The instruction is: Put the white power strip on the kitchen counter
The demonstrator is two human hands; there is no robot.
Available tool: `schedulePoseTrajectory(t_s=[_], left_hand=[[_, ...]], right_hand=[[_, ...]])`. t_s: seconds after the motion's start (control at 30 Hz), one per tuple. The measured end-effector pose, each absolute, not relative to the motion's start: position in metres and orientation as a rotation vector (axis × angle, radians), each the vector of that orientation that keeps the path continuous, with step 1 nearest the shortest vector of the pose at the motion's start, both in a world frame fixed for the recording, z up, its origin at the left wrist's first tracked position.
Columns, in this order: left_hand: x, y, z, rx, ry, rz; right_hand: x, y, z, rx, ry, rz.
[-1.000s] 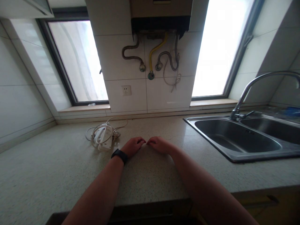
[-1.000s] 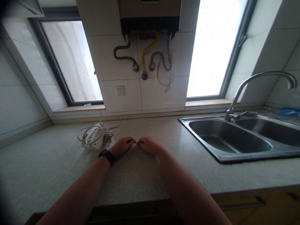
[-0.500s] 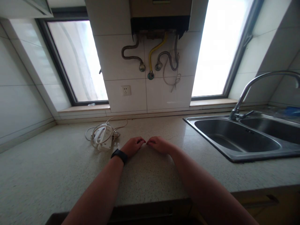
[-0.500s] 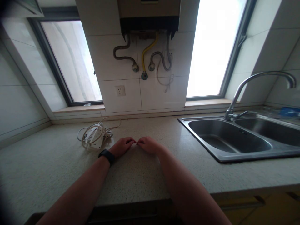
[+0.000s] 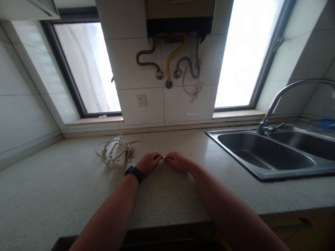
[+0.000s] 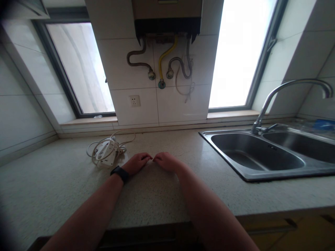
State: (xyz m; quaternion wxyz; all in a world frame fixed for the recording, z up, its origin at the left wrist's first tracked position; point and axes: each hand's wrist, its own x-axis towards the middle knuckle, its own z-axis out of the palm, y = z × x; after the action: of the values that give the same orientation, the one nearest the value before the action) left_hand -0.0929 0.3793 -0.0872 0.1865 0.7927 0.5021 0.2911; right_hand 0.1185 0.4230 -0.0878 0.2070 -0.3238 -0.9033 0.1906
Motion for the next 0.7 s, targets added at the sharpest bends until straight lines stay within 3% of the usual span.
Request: schedulePoseTrajectory(t_s=[0.7], left_hand=[[-0.0934,0.3805,-0.0889,2.219,1.408,0.840]], right_hand=[[0.1172,0.4241,-0.0892,-0.875,-2.516,0.512]])
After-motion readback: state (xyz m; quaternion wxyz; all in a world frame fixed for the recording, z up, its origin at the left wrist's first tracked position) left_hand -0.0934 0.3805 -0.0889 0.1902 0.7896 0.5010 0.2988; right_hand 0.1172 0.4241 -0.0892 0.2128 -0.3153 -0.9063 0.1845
